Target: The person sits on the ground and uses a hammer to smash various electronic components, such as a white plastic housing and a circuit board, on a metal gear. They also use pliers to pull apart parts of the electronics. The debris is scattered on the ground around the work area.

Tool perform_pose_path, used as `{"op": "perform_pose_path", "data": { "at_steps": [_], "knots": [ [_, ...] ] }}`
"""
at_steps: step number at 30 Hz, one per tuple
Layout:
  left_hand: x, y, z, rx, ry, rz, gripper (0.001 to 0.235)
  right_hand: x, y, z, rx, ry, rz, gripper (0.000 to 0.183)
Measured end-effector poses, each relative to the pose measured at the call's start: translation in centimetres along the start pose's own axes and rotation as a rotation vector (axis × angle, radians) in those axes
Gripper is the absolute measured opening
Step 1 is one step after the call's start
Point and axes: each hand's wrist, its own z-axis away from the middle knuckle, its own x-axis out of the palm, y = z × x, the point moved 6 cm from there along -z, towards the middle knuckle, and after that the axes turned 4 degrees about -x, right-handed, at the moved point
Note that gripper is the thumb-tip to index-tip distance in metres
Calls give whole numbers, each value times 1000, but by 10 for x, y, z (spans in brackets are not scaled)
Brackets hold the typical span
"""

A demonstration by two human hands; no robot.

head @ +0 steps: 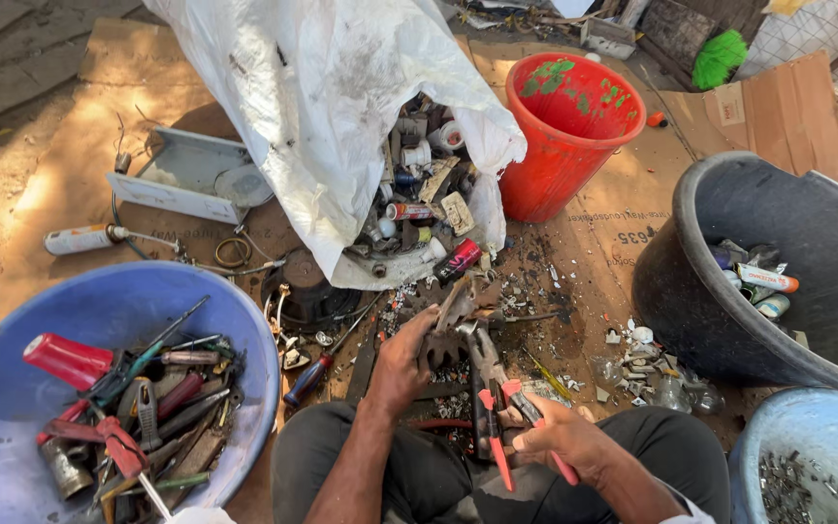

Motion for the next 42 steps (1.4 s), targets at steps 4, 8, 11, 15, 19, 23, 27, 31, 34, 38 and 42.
{"op": "perform_pose_path", "data": {
  "at_steps": [4, 8, 11, 15, 19, 23, 27, 31, 34, 38, 42],
  "knots": [
    [-3, 5, 0, 12, -27, -70, 65, -9, -10, -1, 30, -54, 153, 84],
    [-3, 14, -2, 89, -104, -44, 61, -26, -11, 3, 115, -83, 163, 72],
    [-2, 22, -4, 127, -142, -5, 57, -40, -13, 3, 181, -85, 112, 73],
    [0, 15, 1, 29, -169, 19, 59, -53, -13, -4, 173, -111, 214, 58],
    [3, 2, 2, -20, -151, 13, 57, -53, -13, -8, 142, -123, 108, 60],
    [6, -21, 6, -345, -208, 315, 41, -35, -5, -5, 220, -155, -30, 67],
    [2, -17, 6, -310, -187, 456, 35, -12, -4, -1, 142, -161, -161, 77],
    [13, -38, 14, -650, -192, 678, 46, 10, 6, 0, 119, -206, -239, 84],
    [16, -50, 17, -620, -157, 479, 49, 27, 24, -3, 92, -301, -285, 78],
    [21, -60, 18, -584, -134, 315, 54, 51, 47, -11, 23, -527, -535, 47],
    [9, -61, 14, -530, -123, 198, 58, 49, 72, -25, 108, -372, -423, 33]
  ]
}}
